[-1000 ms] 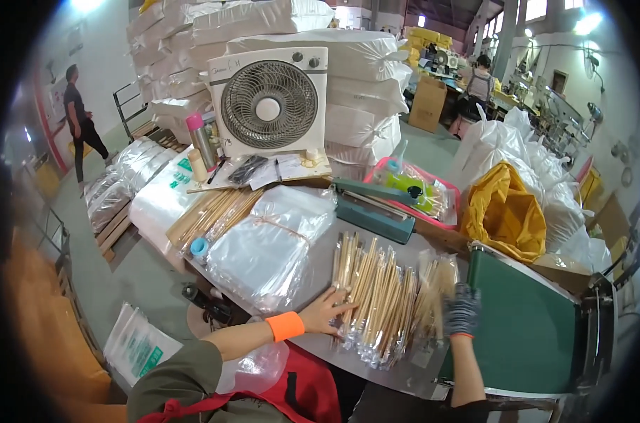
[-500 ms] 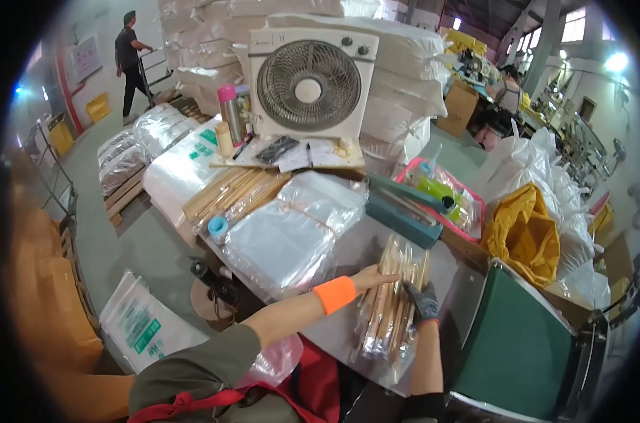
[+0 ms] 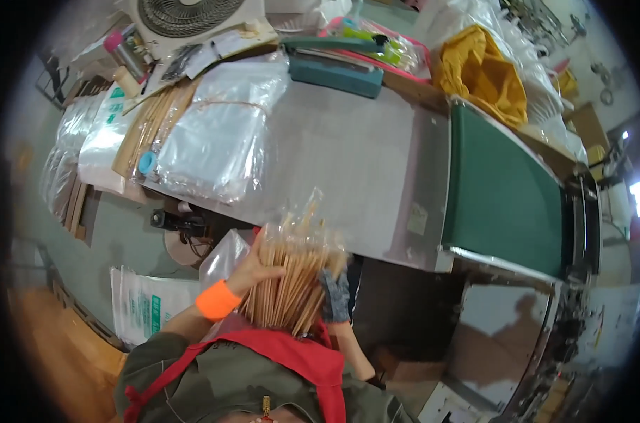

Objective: Bundling wooden skewers into plastic bags and sealing them at a production workbench.

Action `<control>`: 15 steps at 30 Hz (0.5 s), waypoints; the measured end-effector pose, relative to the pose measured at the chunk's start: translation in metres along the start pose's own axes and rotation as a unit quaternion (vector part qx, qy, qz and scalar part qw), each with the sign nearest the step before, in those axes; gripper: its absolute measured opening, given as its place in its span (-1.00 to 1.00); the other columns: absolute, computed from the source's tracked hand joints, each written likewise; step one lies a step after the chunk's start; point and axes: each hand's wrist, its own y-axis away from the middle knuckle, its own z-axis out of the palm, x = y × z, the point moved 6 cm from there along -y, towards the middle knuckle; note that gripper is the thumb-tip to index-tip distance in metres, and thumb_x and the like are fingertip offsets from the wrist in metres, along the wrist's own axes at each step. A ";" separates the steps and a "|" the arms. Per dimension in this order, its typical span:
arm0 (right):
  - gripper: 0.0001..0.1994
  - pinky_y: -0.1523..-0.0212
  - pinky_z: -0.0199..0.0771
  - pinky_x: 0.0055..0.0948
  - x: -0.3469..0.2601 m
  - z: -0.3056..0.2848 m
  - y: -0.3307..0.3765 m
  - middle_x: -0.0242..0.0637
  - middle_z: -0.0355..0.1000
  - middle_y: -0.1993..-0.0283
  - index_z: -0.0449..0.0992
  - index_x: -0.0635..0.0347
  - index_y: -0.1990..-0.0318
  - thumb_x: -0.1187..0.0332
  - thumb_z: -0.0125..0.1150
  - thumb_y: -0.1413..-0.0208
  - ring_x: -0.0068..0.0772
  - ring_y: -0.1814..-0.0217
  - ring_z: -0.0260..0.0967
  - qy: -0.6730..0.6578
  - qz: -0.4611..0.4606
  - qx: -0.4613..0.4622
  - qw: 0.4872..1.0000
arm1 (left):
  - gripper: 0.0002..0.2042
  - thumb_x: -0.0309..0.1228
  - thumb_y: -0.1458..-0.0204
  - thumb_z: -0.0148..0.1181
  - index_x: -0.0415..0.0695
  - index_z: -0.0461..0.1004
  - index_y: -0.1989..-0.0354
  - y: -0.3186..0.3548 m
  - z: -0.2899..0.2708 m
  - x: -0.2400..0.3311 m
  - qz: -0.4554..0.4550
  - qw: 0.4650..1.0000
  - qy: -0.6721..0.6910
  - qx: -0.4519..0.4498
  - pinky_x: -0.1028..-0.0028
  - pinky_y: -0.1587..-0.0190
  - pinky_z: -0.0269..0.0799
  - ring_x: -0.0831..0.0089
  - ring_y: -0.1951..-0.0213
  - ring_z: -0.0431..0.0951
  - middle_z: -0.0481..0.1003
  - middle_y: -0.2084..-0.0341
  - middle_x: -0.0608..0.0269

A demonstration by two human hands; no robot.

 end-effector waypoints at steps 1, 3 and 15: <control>-0.46 0.00 0.35 -0.48 -0.009 0.013 0.009 -0.24 0.28 -0.05 0.11 0.18 -0.22 0.40 0.11 -0.07 -0.42 -0.02 0.27 0.053 -0.012 0.004 0.999 | 0.03 -0.30 0.29 0.45 -0.26 -0.20 -0.28 0.003 -0.005 -0.010 -0.009 1.000 -0.002 -0.008 0.36 -0.22 0.05 0.34 -0.18 0.16 0.17 -0.12 0.03; -0.36 -0.10 0.28 -0.45 -0.032 0.022 0.003 -0.24 0.24 -0.12 0.04 0.17 -0.26 0.36 0.18 -0.04 -0.39 -0.13 0.21 0.085 0.041 0.033 0.995 | -0.01 -0.33 0.24 0.42 -0.19 -0.21 -0.29 0.000 -0.005 -0.021 0.012 0.982 -0.158 -0.106 0.35 -0.22 0.04 0.35 -0.18 0.16 0.16 -0.14 0.08; -0.30 -0.21 0.14 -0.38 -0.083 0.098 -0.048 -0.22 0.29 -0.13 0.23 0.24 -0.18 0.15 0.32 0.13 -0.31 -0.19 0.19 0.410 -0.030 -0.348 0.842 | -0.23 -0.25 0.25 0.43 -0.35 0.14 -0.10 -0.014 0.017 -0.011 -0.005 0.982 -0.086 -0.167 0.42 -0.07 0.25 0.40 0.02 0.37 0.37 0.08 0.12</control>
